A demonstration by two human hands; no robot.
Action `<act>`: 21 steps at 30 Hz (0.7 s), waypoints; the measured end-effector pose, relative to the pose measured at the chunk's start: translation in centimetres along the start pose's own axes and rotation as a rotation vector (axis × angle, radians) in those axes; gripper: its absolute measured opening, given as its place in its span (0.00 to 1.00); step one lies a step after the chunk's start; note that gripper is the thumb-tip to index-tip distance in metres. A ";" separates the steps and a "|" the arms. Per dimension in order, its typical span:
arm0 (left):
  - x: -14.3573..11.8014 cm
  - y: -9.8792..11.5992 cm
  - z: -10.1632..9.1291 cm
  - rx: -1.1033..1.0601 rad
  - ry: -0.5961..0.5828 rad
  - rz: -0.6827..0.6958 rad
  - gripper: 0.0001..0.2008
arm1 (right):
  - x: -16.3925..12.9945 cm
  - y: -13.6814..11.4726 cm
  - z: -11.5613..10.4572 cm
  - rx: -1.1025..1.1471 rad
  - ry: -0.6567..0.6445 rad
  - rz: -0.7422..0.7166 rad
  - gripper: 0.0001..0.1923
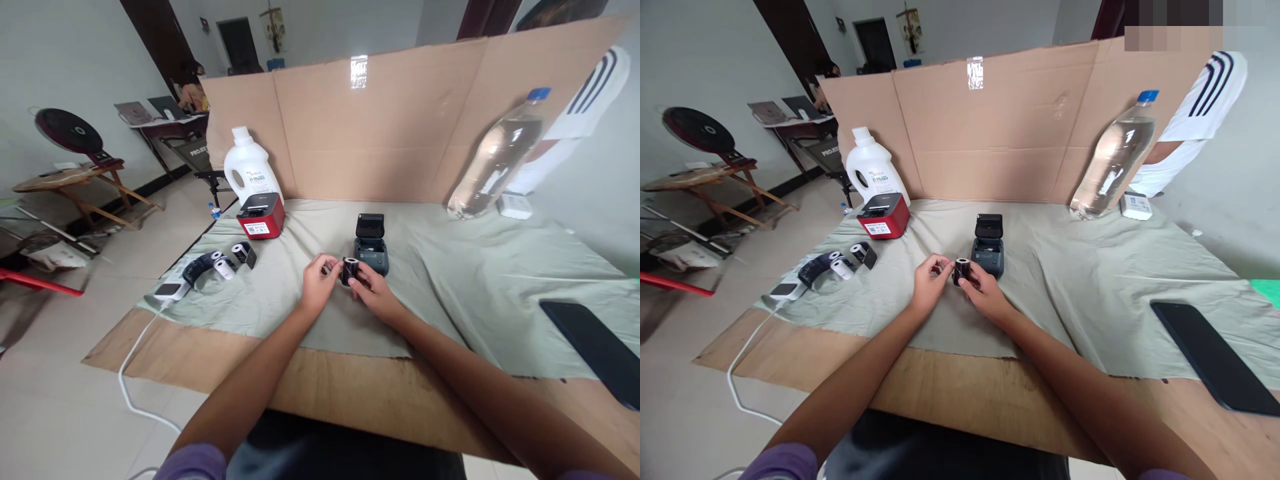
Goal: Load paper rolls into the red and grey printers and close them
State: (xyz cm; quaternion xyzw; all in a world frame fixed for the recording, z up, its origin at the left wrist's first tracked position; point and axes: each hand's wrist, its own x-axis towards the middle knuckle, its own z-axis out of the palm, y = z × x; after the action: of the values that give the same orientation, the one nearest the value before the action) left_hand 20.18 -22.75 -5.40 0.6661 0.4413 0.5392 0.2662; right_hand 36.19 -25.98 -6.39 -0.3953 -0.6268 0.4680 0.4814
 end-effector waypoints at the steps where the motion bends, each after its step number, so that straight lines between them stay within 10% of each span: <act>1: 0.0 0.1 0.0 -0.026 -0.053 -0.007 0.09 | 0.0 0.3 0.0 0.007 0.014 0.002 0.23; 12: 0.5 -0.3 -0.6 -0.007 -0.319 0.043 0.17 | -0.1 0.7 -0.3 -0.364 0.034 -0.128 0.16; 21: 4.0 -3.4 -4.4 0.134 0.163 -0.099 0.12 | 0.0 0.5 0.0 -0.351 0.053 -0.040 0.26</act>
State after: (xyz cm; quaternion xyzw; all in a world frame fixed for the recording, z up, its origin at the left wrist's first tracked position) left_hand 15.06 -18.19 -5.03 0.6137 0.5286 0.5473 0.2107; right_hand 36.27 -25.90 -6.86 -0.4732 -0.6936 0.3311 0.4306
